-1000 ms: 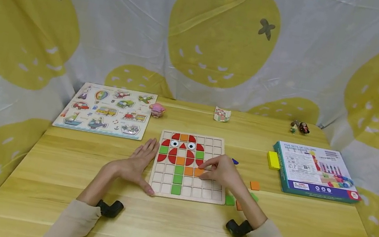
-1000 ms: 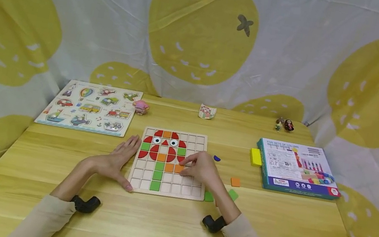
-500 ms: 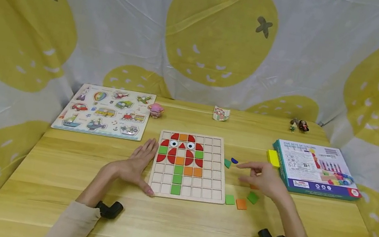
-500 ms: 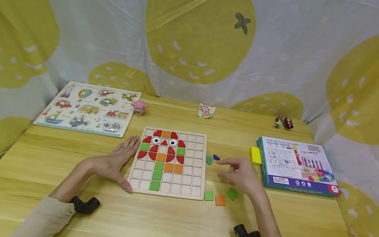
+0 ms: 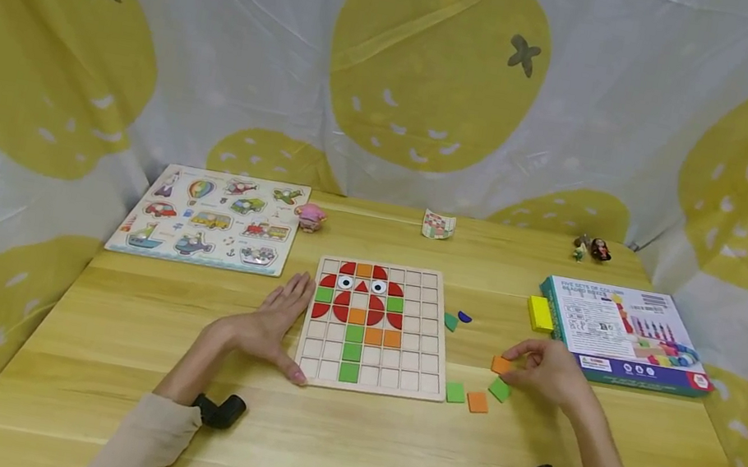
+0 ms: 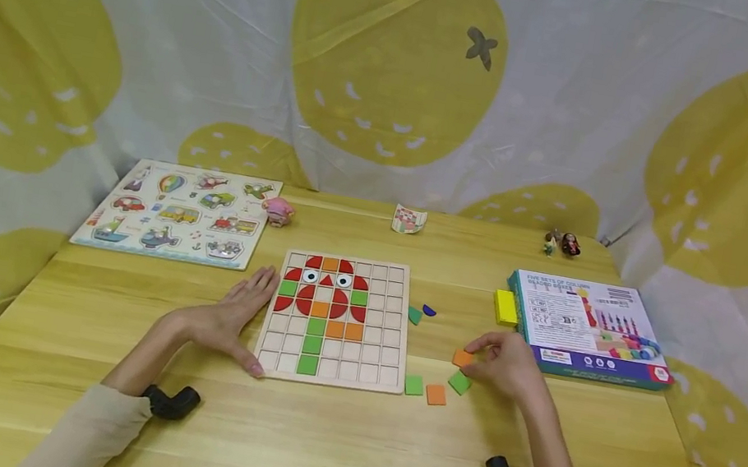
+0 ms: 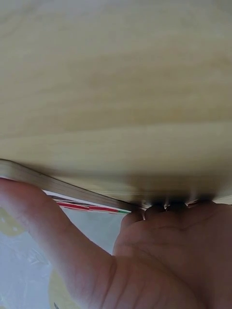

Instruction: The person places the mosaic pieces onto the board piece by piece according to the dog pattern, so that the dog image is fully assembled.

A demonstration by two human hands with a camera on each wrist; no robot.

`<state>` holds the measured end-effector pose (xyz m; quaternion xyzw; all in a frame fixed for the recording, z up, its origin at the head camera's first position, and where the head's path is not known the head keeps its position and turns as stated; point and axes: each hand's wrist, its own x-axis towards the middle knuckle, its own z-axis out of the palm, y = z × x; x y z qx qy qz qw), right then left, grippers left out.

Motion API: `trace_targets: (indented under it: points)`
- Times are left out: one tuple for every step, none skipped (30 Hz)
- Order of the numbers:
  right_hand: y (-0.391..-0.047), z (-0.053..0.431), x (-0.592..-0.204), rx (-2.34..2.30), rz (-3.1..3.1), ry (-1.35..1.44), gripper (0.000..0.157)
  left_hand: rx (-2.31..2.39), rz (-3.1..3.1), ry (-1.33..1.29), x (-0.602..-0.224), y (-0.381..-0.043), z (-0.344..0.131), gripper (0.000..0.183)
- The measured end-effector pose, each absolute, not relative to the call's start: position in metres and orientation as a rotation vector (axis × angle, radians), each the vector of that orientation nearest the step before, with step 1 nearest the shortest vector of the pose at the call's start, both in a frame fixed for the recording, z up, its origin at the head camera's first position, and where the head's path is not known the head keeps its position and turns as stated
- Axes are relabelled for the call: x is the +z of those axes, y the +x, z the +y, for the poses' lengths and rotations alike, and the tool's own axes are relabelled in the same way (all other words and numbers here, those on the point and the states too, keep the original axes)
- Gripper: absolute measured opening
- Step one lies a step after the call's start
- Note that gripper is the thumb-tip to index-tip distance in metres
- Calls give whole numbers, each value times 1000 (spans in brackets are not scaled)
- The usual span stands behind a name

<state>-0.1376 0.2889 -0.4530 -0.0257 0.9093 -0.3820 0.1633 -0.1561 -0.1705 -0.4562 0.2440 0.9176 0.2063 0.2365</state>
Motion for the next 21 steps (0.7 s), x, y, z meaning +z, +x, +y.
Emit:
trace_targets:
  points:
    - [-138,288,-454,-1075,2609,-91,29,564,2515,665,-456,-156,-171,148]
    - [-139,287,-455,-1058,2625,-100,28,563,2515,662,-456,-157,-171,148]
    - [-140,285,-455,-1043,2643,-112,27,567,2515,660,-456,-157,-171,148]
    - [-141,283,-455,-1025,2662,-122,26,566,2516,660,-456,-157,-171,148]
    - [-142,280,-454,-1011,2680,-134,26,565,2514,659,-455,-158,-171,148]
    - [-143,276,-452,-1005,2694,-146,26,561,2514,657,-455,-158,-172,148]
    - [-144,270,-449,-1005,2701,-159,25,557,2515,657,-455,-158,-172,148]
    - [-145,263,-447,-1015,2699,-171,24,562,2514,659,-455,-158,-172,148]
    - [-145,253,-445,-1024,2690,-199,24,570,2512,662,-455,-157,-173,148]
    - [-145,243,-443,-1039,2670,-226,23,572,2512,664,-455,-157,-173,148]
    - [-145,231,-441,-1061,2633,-247,23,570,2513,664,-455,-157,-173,148]
    - [-144,217,-440,-1076,2598,-273,22,570,2513,665,-455,-157,-173,148]
    - [-143,204,-440,-1082,2567,-294,21,571,2514,668,-455,-157,-173,148]
    - [-142,190,-440,-1090,2537,-316,21,574,2516,671,-455,-157,-173,148]
    - [-141,176,-440,-1097,2514,-335,21,569,2516,668,-456,-157,-173,148]
    - [-140,164,-440,-1101,2499,-354,20,565,2517,667,-456,-157,-173,148]
    - [-139,153,-441,-1109,2493,-370,19,562,2517,665,-456,-157,-173,148]
    - [-138,143,-443,-1113,2497,-391,18,564,2515,666,-457,-156,-172,148]
    - [-137,134,-444,-1115,2505,-397,18,564,2515,665,-457,-157,-172,148]
    - [-137,128,-445,-1115,2516,-402,18,567,2515,664,-458,-157,-172,148]
    - [-137,122,-446,-1110,2532,-402,17,569,2514,663,-458,-156,-172,148]
